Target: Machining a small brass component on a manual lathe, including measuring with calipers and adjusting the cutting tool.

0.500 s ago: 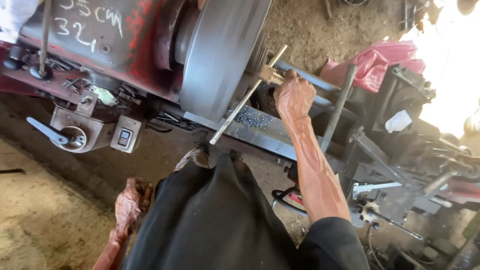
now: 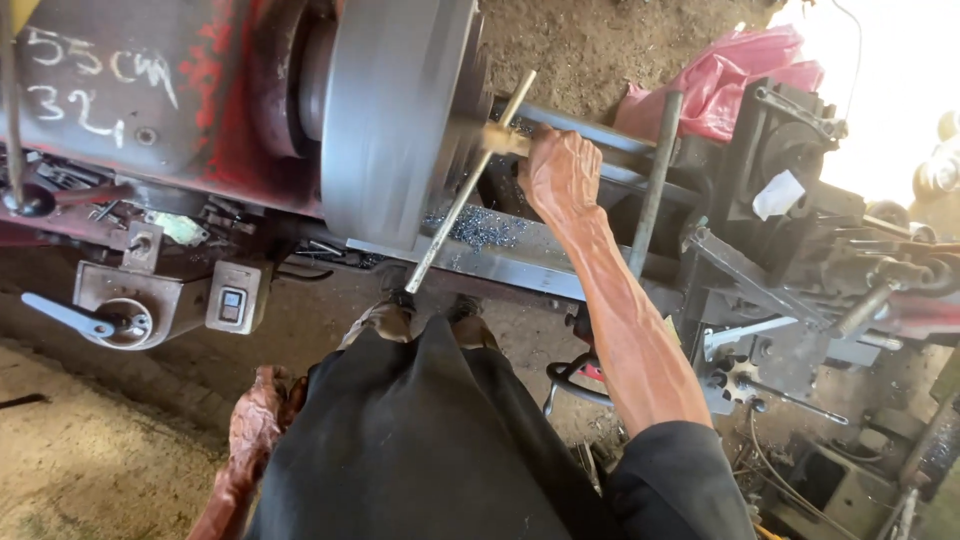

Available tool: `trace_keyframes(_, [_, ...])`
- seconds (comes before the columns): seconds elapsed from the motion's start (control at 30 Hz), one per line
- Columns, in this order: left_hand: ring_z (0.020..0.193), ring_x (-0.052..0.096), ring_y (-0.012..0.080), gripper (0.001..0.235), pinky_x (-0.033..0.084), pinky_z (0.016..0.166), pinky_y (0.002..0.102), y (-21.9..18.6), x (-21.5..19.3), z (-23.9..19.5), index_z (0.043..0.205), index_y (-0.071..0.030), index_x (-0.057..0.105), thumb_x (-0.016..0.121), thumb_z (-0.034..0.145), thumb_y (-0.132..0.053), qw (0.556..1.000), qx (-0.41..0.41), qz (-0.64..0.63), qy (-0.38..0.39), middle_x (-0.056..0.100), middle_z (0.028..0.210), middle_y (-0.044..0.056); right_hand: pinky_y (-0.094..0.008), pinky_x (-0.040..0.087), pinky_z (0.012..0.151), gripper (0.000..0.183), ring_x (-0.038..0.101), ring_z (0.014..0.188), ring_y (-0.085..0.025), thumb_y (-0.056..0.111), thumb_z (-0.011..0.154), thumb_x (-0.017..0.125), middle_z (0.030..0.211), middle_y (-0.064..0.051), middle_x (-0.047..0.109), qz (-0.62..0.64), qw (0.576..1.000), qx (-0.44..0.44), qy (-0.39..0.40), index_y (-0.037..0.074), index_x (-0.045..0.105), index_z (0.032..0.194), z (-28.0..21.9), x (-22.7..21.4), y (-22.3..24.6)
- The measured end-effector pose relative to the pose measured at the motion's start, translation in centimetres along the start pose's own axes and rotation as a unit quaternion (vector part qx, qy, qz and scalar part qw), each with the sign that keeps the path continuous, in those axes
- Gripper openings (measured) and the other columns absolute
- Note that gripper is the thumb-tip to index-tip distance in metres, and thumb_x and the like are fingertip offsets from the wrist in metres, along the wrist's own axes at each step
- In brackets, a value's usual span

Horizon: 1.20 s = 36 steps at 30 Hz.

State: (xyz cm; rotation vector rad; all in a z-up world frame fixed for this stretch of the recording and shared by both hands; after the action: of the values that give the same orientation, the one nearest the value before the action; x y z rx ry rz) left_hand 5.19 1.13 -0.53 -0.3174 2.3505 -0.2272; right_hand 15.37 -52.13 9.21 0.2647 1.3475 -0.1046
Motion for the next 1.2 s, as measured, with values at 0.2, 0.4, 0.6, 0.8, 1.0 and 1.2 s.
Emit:
trace_keyframes(0.2, [0.093, 0.070, 0.0445, 0.054, 0.052, 0.075, 0.055, 0.8, 1.0, 0.2, 0.130, -0.013, 0.049, 0.055, 0.095, -0.054, 1.000, 0.027, -0.003, -0.007, 0.074, 0.108, 0.018, -0.034, 0.046, 0.036, 0.021, 0.053, 0.041, -0.016, 0.004, 0.090, 0.061, 0.053, 0.003, 0.054, 0.000, 1.000, 0.017, -0.002, 0.009, 0.060, 0.070, 0.0, 0.5, -0.4])
trace_keyframes(0.4, [0.101, 0.070, 0.0463, 0.053, 0.052, 0.085, 0.055, -0.3, 0.1, 0.1, 0.130, -0.017, 0.054, 0.059, 0.092, -0.053, 0.998, -0.055, -0.016, 0.013, 0.076, 0.112, 0.019, -0.043, 0.057, 0.048, 0.007, 0.063, 0.048, -0.023, 0.003, 0.083, 0.067, 0.056, -0.001, 0.061, -0.021, 0.992, 0.070, 0.098, 0.005, 0.069, 0.076, 0.6, -1.3, 0.6])
trace_keyframes(0.6, [0.099, 0.069, 0.0511, 0.053, 0.051, 0.080, 0.059, 0.6, 1.4, 0.7, 0.132, -0.015, 0.051, 0.056, 0.095, -0.053, 0.999, -0.036, -0.004, 0.019, 0.075, 0.111, 0.026, -0.031, 0.039, 0.029, 0.027, 0.047, 0.033, -0.016, -0.009, 0.088, 0.056, 0.048, 0.000, 0.051, 0.000, 0.980, 0.132, 0.147, 0.006, 0.057, 0.065, -1.0, -3.3, -2.3])
trace_keyframes(0.8, [0.102, 0.071, 0.0473, 0.050, 0.056, 0.082, 0.054, -6.4, -0.9, 1.1, 0.125, -0.007, 0.057, 0.054, 0.099, -0.049, 0.997, -0.010, 0.047, 0.064, 0.074, 0.109, 0.026, -0.025, 0.057, 0.045, 0.016, 0.064, 0.055, -0.016, -0.012, 0.092, 0.061, 0.080, -0.009, 0.065, 0.302, 0.922, 0.148, 0.193, -0.001, 0.055, 0.103, -1.9, -8.3, -1.6])
trace_keyframes(1.0, [0.103, 0.075, 0.0386, 0.040, 0.061, 0.093, 0.052, -19.7, -3.8, -1.6, 0.122, -0.017, 0.067, 0.064, 0.094, -0.045, 0.983, 0.170, 0.060, 0.024, 0.080, 0.101, 0.018, -0.041, 0.061, 0.080, 0.038, 0.072, 0.088, -0.030, 0.013, 0.103, 0.044, 0.104, -0.028, 0.069, 0.460, 0.861, 0.165, 0.141, -0.009, 0.055, 0.132, -6.0, -11.5, -1.1])
trace_keyframes(1.2, [0.101, 0.074, 0.0349, 0.031, 0.061, 0.085, 0.049, -32.7, -4.8, -6.5, 0.118, -0.023, 0.070, 0.071, 0.090, -0.037, 0.928, 0.323, -0.181, 0.032, 0.078, 0.100, 0.011, -0.049, 0.062, 0.073, 0.040, 0.074, 0.090, -0.039, 0.025, 0.101, 0.061, 0.106, -0.028, 0.072, 0.470, 0.873, 0.113, 0.063, -0.005, 0.051, 0.124, -9.6, -16.6, 2.0])
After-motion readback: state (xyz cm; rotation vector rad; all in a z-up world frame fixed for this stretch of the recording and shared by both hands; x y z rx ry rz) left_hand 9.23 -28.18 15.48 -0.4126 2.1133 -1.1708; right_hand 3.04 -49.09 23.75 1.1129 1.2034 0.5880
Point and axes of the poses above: each hand's wrist, its own z-axis towards the middle knuckle, its own x-axis out of the palm, y = z × x, the point moved 5 cm from there along z, towards the middle knuckle
